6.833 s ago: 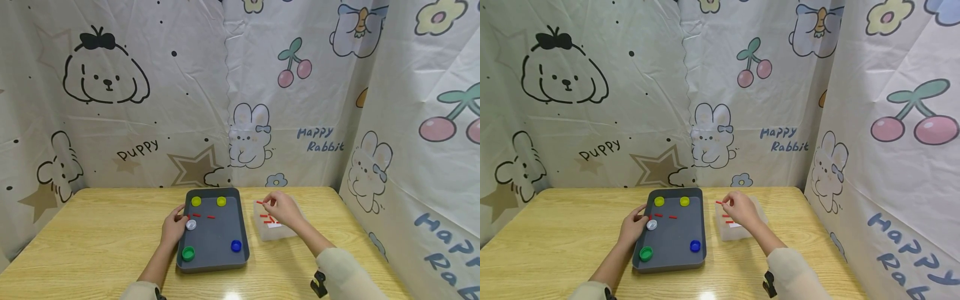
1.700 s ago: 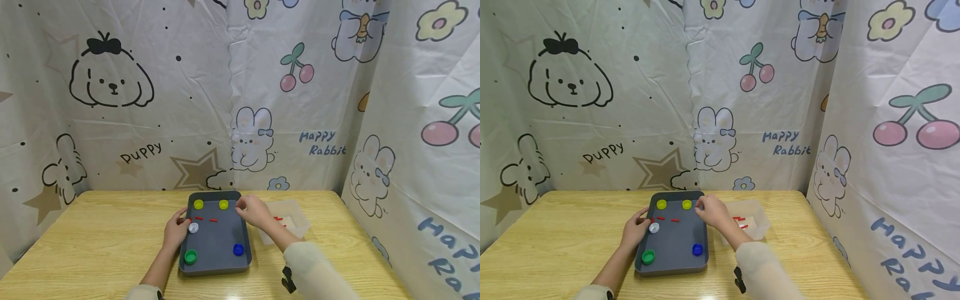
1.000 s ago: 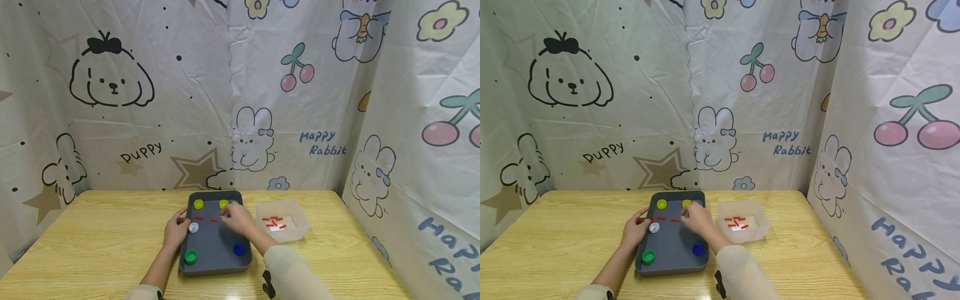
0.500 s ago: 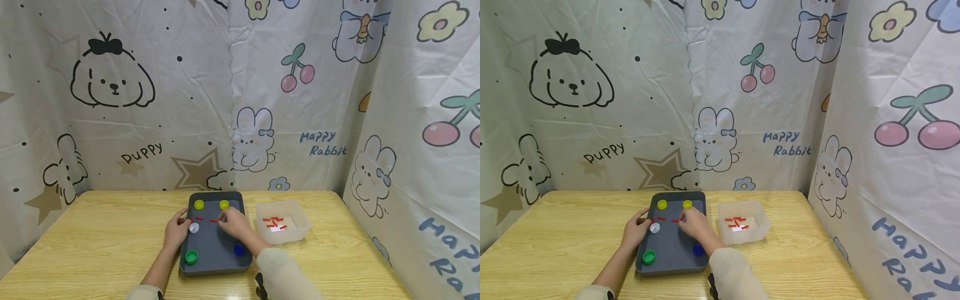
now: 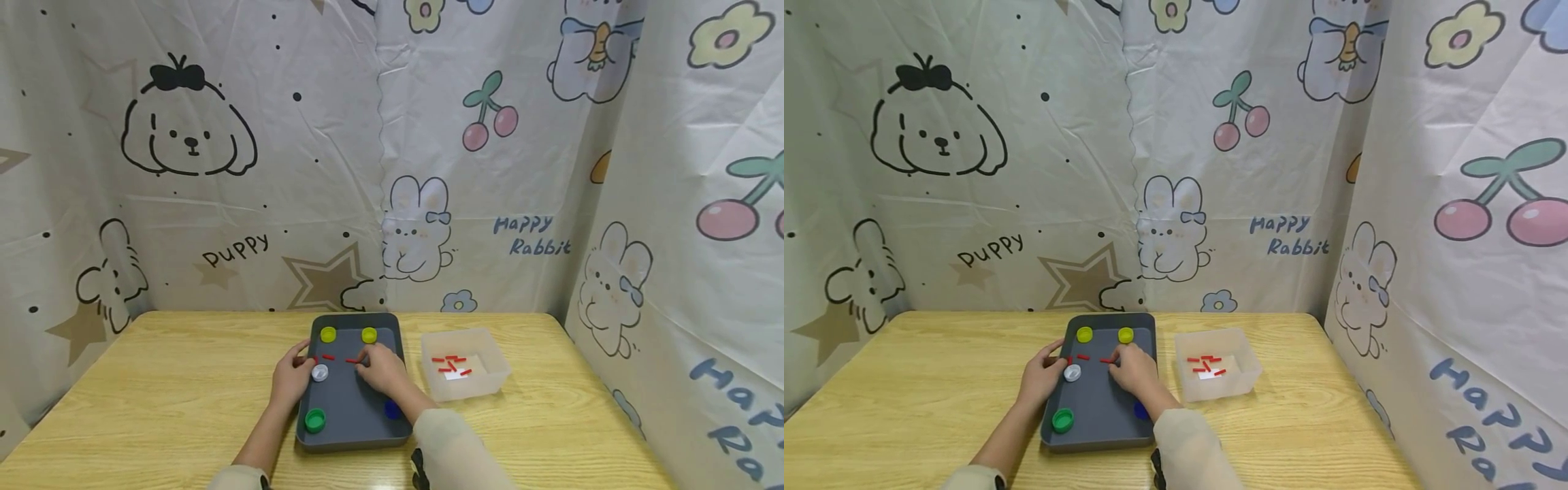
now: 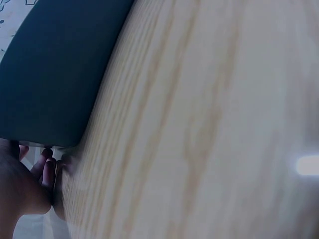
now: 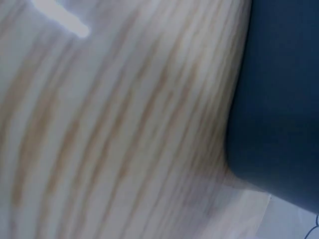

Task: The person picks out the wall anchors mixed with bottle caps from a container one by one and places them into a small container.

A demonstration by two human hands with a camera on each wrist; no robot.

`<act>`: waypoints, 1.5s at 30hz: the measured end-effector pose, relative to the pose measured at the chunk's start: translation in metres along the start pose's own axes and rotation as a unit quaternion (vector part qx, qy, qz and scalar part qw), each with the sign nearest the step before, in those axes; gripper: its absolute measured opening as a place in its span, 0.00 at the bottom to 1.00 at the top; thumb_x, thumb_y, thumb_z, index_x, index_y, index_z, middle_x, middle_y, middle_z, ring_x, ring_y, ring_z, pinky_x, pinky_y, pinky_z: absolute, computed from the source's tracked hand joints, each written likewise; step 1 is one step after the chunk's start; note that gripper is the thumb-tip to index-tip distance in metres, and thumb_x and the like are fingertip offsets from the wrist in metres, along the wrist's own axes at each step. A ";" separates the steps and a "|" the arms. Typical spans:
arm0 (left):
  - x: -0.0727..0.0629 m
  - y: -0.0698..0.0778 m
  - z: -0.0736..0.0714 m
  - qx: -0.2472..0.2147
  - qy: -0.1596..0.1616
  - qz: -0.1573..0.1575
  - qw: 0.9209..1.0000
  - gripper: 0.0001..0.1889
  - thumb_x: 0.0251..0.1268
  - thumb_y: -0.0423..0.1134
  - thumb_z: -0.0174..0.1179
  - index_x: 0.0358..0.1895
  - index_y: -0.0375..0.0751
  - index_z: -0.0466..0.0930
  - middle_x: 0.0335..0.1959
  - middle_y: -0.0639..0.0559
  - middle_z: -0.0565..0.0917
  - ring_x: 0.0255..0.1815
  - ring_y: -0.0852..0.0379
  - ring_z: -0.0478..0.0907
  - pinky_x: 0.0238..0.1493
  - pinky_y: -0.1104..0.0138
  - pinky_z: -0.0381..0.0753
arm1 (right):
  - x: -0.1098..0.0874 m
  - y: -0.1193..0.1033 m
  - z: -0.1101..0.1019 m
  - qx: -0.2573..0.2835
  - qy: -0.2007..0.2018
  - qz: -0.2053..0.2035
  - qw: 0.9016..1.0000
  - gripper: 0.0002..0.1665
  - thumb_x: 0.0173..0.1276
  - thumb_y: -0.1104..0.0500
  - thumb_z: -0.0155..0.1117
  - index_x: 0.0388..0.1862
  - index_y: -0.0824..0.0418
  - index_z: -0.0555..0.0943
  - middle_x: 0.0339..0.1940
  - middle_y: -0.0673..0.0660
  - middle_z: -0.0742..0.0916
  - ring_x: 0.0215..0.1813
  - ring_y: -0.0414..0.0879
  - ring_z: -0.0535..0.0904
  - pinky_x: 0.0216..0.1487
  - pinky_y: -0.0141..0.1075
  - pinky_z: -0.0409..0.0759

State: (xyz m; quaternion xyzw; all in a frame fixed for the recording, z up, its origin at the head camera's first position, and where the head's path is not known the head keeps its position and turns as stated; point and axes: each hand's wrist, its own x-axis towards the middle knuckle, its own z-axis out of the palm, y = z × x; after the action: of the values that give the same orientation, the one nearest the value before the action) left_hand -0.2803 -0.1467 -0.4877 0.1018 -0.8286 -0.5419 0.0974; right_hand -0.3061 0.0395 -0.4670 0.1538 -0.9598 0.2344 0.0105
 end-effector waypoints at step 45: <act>-0.001 0.001 0.000 -0.004 -0.005 -0.012 1.000 0.25 0.63 0.36 0.51 0.65 0.45 0.69 0.53 0.35 0.77 0.54 0.44 0.73 0.52 0.53 0.72 | 0.000 -0.005 -0.013 0.003 0.015 -0.025 1.000 0.06 0.63 0.54 0.62 0.34 0.53 0.83 0.30 0.49 0.81 0.26 0.39 0.70 0.27 0.31 0.68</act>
State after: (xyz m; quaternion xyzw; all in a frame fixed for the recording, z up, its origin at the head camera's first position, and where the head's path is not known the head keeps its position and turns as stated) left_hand -0.2795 -0.1459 -0.4868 0.1087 -0.8258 -0.5465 0.0874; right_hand -0.3055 0.0411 -0.4529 0.1740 -0.9547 0.2395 0.0306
